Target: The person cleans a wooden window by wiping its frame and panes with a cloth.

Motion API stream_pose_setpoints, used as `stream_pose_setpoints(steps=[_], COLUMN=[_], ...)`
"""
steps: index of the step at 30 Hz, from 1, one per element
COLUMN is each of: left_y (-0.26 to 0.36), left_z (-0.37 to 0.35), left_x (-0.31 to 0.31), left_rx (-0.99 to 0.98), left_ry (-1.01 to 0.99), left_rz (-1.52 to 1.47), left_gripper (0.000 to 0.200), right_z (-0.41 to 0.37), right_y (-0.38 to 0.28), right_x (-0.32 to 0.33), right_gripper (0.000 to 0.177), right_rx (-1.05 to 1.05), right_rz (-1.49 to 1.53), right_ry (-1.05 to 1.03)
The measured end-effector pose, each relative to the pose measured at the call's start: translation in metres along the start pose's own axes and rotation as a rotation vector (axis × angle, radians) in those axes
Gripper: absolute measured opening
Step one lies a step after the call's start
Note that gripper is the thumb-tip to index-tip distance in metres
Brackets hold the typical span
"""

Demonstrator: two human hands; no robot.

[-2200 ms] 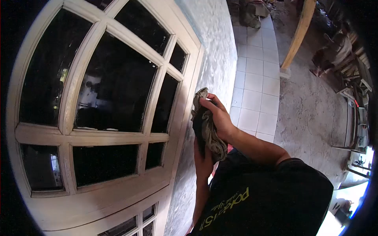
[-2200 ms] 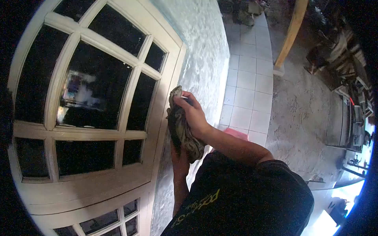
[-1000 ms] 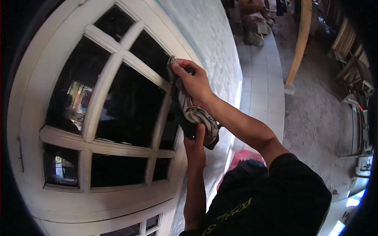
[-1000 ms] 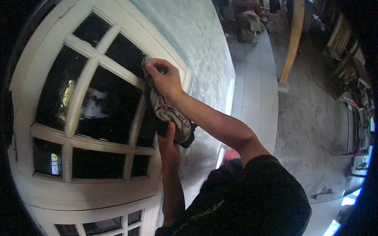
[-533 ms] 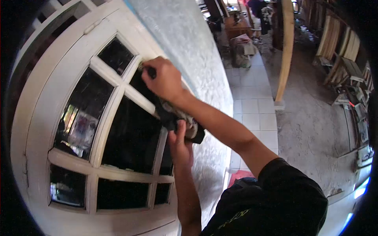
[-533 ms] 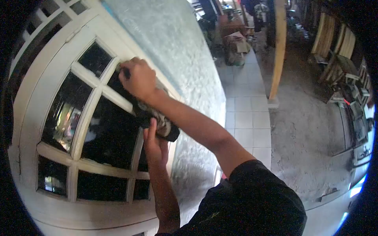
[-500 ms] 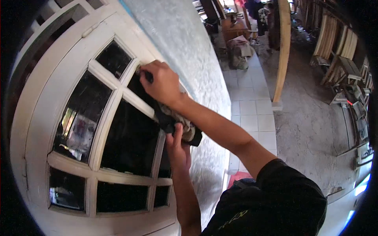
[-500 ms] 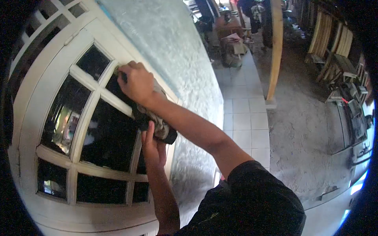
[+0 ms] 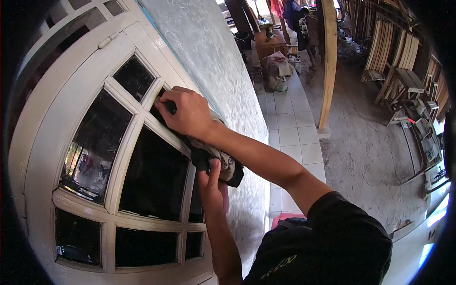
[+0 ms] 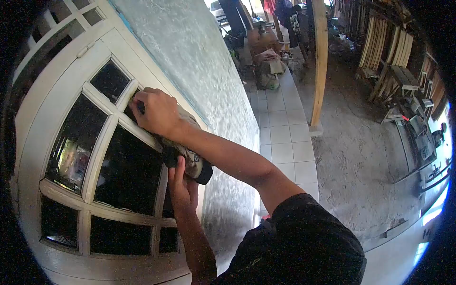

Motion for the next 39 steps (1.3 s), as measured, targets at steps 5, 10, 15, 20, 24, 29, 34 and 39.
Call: stream_pose_setpoints(steps=[5, 10, 15, 20, 24, 29, 34, 39], left_y=[-0.004, 0.011, 0.014, 0.008, 0.015, 0.016, 0.018, 0.013], left_z=[0.01, 0.002, -0.017, 0.0, 0.009, -0.002, -0.006, 0.008], left_x=[0.0, -0.006, -0.007, -0.014, -0.018, -0.017, -0.023, -0.025], left_rx=[0.089, 0.032, 0.008, 0.001, 0.067, 0.036, 0.032, 0.088], left_ry=[0.015, -0.003, -0.024, -0.072, -0.034, -0.092, -0.118, -0.14], left_rz=[0.023, -0.015, 0.007, -0.021, 0.022, -0.066, -0.028, -0.097], left_gripper=[0.048, 0.043, 0.044, 0.052, 0.043, 0.044, 0.047, 0.048], right_z=[0.014, 0.01, 0.004, 0.006, 0.017, 0.009, 0.012, 0.016], right_y=[0.023, 0.036, 0.008, 0.007, 0.039, 0.04, 0.026, 0.041], right_x=[-0.001, -0.004, -0.012, -0.002, -0.01, -0.018, -0.011, -0.011], right_gripper=[0.019, 0.018, 0.018, 0.016, 0.014, 0.017, 0.019, 0.02], right_rx=[-0.061, -0.223, -0.065, -0.078, -0.236, -0.273, -0.083, -0.241], right_rz=[-0.081, 0.111, 0.242, 0.035, -0.038, 0.15, 0.098, 0.04], right_ry=[0.075, 0.065, -0.15, -0.069, -0.042, -0.107, -0.066, -0.071])
Point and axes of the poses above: each hand's wrist, its own z-axis towards the middle knuckle, its own x-axis out of the back of the hand, y = z × x, the point moved 10 cm from there along z, towards the middle knuckle, and after that the axes turned 5 degrees about -z, right-handed, at the moved point
